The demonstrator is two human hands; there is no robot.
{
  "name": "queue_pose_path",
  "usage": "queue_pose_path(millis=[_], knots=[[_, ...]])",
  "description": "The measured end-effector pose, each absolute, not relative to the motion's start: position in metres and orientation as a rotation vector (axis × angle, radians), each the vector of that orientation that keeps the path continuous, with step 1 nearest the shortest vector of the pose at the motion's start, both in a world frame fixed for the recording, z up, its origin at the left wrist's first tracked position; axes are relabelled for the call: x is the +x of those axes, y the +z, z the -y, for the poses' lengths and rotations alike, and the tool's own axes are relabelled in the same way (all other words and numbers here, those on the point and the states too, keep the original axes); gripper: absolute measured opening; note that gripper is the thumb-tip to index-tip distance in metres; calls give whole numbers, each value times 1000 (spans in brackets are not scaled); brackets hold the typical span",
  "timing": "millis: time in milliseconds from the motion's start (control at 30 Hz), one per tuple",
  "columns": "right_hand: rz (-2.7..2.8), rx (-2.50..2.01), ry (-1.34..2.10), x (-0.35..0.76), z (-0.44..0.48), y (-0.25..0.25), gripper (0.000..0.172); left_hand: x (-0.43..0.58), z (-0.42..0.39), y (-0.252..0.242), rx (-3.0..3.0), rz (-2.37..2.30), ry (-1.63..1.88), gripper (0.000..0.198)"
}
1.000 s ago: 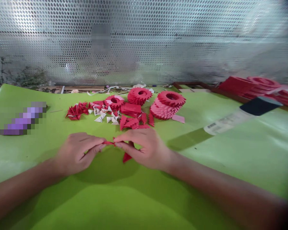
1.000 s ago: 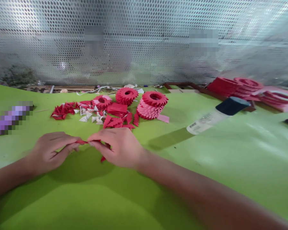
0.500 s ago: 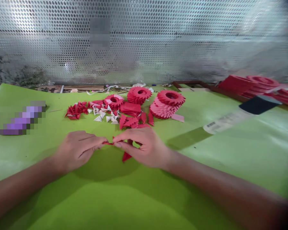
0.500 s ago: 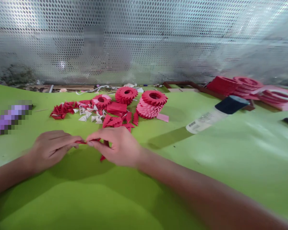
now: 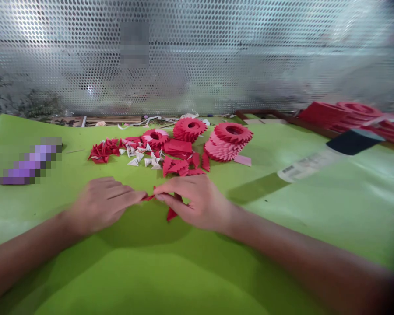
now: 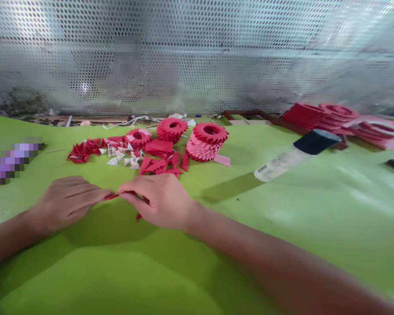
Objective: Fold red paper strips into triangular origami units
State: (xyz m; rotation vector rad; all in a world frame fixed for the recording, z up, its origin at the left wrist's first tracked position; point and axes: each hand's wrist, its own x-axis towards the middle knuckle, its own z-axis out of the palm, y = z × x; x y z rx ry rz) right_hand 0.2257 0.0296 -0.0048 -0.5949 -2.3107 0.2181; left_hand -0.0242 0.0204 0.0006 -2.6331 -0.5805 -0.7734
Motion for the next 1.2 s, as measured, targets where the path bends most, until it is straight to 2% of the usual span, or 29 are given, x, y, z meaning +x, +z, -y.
queue_pose_path(millis=[167,433,733,833,967,1100,1200], knots=[[2347,-557,271,227,-31,-6,13,-25,-21,0,-2635,587,-763,27],[2329,-426,-227,228,-27,-5,10,-15,-13,-6,-2816,965,-862,35],[2296,-502,-130,227,-29,-5,10,-10,-7,-4,-2828,1047,-947,33],[2306,-560,-21,226,-28,-5,10,-9,-6,-3,-2837,1037,-961,33],[2279,-649,287,224,-25,-5,12,-9,-6,-3,-2840,1044,-919,32],[2209,-747,595,220,-22,-4,12,-10,-6,-2,-2805,1050,-766,29],[2197,-753,690,218,-21,-3,11,-8,-6,-2,-2798,1019,-622,32]])
